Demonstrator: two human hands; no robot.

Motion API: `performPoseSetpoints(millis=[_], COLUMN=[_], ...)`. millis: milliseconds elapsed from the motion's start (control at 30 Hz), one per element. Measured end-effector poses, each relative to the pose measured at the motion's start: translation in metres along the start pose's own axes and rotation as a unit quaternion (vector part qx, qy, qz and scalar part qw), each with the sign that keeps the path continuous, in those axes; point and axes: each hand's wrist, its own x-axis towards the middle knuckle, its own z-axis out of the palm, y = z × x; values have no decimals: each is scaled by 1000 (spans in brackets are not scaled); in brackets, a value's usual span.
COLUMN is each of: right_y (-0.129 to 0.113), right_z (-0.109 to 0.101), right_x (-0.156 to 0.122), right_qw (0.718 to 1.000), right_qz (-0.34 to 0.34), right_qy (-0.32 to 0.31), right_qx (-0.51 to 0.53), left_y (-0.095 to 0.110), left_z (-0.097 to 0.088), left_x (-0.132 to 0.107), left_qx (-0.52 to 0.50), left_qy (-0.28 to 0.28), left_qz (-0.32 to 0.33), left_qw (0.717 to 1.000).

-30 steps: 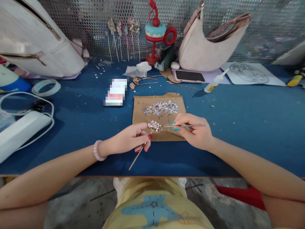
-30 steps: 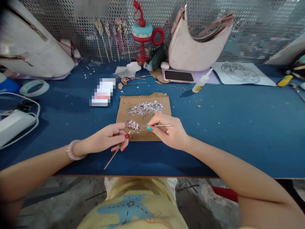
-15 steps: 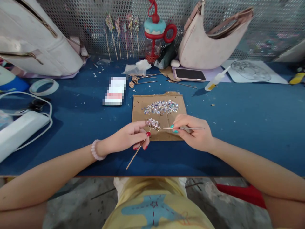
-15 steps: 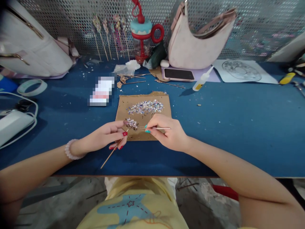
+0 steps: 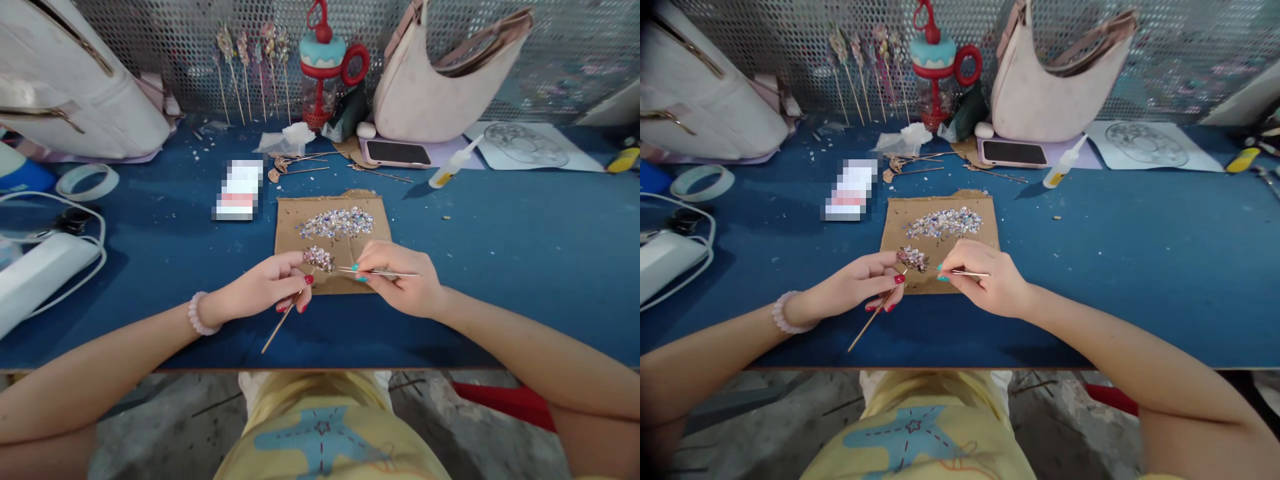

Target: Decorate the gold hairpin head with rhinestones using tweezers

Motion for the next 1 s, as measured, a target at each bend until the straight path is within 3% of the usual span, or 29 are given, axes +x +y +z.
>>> performPoseSetpoints(millis=[1000], right_y=[2], right_z=[-1], right_x=[0], right_qw=[1000], right_qz=[5], right_qy=[-7], right_qx=[-9], left_y=[-2], left_z=[-1], left_x=[1], left_qx=[-11], left_qy=[-7], left_qz=[7], left_qw=[1000])
